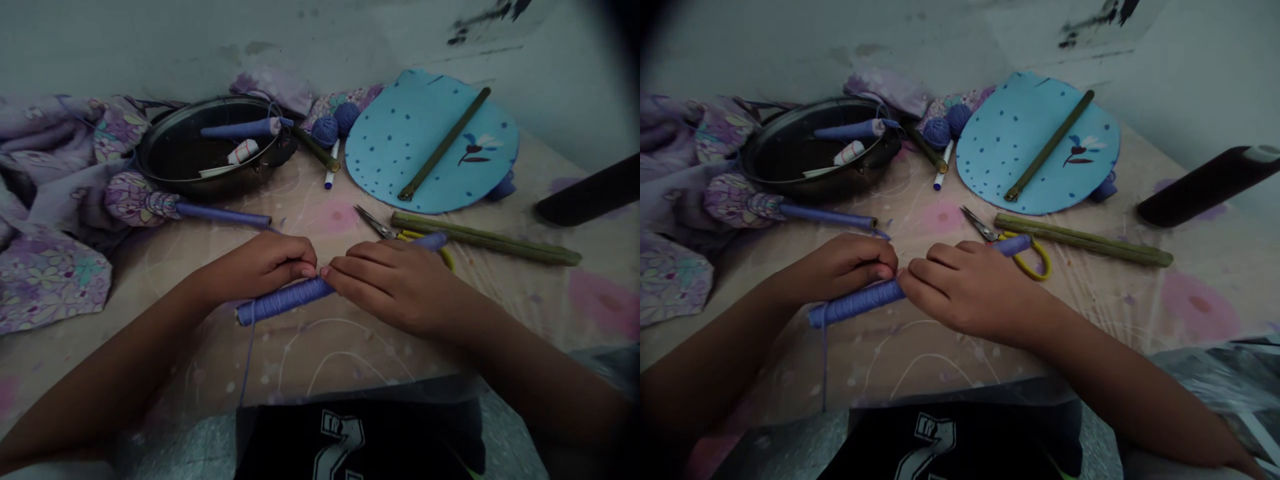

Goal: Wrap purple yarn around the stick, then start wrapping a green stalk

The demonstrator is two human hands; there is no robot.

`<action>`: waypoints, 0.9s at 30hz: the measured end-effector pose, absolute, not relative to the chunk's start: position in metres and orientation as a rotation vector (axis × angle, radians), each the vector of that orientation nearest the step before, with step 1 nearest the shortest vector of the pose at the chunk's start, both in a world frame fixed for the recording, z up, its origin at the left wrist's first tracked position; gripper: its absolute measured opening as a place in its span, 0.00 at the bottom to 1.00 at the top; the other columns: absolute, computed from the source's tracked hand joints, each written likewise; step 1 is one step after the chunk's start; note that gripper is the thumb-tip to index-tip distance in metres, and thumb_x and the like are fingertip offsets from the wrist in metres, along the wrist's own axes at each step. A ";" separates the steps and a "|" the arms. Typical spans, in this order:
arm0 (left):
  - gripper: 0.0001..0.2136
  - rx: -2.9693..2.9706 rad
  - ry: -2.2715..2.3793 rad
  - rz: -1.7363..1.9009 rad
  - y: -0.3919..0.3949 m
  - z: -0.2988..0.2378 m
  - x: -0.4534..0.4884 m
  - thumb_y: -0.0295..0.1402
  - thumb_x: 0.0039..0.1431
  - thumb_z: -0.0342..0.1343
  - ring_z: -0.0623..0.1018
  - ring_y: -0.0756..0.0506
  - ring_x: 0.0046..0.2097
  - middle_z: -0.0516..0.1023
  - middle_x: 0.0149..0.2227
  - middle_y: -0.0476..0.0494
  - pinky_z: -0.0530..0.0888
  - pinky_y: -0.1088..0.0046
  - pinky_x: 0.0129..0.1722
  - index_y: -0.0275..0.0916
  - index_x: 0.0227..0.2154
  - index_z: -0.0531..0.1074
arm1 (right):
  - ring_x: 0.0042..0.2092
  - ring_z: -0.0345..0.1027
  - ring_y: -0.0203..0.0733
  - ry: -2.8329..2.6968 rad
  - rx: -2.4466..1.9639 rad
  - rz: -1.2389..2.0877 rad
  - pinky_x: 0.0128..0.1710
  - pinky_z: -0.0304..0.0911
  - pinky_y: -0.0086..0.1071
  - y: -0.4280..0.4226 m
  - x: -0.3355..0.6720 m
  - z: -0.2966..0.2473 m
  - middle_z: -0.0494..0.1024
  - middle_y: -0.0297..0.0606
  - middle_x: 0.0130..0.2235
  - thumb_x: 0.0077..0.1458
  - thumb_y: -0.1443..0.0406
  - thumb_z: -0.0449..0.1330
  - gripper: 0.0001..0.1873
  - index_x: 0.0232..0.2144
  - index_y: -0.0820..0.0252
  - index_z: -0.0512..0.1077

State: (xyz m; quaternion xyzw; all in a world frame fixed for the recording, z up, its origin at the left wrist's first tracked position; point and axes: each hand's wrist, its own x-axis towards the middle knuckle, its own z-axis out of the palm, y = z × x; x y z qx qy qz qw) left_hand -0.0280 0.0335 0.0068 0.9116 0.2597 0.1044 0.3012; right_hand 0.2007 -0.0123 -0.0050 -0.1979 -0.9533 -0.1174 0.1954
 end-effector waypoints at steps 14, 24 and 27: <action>0.16 3.104 0.555 0.426 0.025 -0.009 -0.032 0.31 0.65 0.36 0.70 0.51 0.26 0.73 0.25 0.47 0.64 0.76 0.25 0.35 0.36 0.70 | 0.37 0.67 0.39 -2.477 -0.465 -0.069 0.33 0.63 0.33 -0.007 0.205 -0.012 0.74 0.39 0.37 0.54 0.72 0.54 0.19 0.49 0.60 0.65; 0.12 2.691 0.950 0.299 0.020 -0.030 -0.022 0.35 0.61 0.42 0.74 0.46 0.33 0.76 0.34 0.42 0.68 0.71 0.33 0.36 0.36 0.68 | 0.45 0.68 0.39 -2.269 -0.633 0.273 0.42 0.66 0.35 -0.008 0.206 -0.009 0.74 0.41 0.45 0.57 0.70 0.51 0.21 0.54 0.57 0.62; 0.14 2.748 0.963 0.225 0.021 -0.027 -0.021 0.36 0.62 0.38 0.73 0.46 0.32 0.75 0.31 0.41 0.67 0.69 0.33 0.36 0.34 0.67 | 0.44 0.71 0.40 -2.123 -0.720 0.284 0.42 0.68 0.36 -0.012 0.205 -0.007 0.75 0.39 0.47 0.58 0.69 0.51 0.21 0.54 0.54 0.63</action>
